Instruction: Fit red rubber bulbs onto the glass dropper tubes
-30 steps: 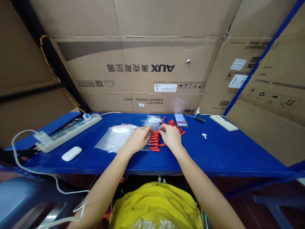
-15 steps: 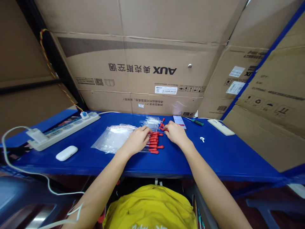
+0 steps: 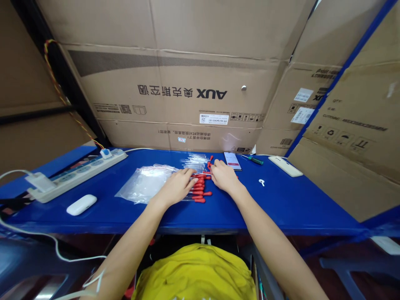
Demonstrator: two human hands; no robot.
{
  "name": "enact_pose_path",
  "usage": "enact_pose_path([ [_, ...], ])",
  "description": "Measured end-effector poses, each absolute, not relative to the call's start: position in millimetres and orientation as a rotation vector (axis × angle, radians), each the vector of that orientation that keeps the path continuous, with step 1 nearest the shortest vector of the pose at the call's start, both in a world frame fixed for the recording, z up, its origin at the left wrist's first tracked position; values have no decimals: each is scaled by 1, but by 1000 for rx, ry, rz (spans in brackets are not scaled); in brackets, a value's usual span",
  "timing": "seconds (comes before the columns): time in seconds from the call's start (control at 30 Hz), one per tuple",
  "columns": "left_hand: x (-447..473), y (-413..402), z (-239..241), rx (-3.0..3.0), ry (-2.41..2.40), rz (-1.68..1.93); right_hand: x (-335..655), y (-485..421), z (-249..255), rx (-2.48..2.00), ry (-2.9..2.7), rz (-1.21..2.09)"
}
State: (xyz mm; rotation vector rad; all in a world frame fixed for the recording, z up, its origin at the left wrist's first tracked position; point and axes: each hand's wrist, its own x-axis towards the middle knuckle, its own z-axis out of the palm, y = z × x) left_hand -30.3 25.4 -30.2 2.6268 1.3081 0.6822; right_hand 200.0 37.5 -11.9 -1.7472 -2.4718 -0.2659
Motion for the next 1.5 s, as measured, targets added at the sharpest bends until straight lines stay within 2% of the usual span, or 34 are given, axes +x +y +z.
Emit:
enact_pose_path([
  [0.17,-28,23,-24,2602,1259,820,214,44,-11,-1599,-2305,-153],
  [0.4,-21,16,-12,2618,1099,1086,205,27,-1,-1118,-2009,295],
  [0.57,-18,12,-10,2665,1028,1009,189,1,-2,-977,-1881,484],
  [0.83,-12,6,-10,2731,1149,838,214,1,-8,-1122,-1876,451],
  [0.93,-15,7,-12,2691,1237,835,241,5,-10,-1317,-1823,390],
  [1.07,-18,11,-16,2632,1179,918,279,15,-22,-1799,-1776,119],
  [1.17,-16,8,-14,2564,1090,979,292,20,-34,-2009,-1831,113],
  [1.5,3,-8,-5,2480,1014,990,292,23,-42,-2049,-1798,243],
])
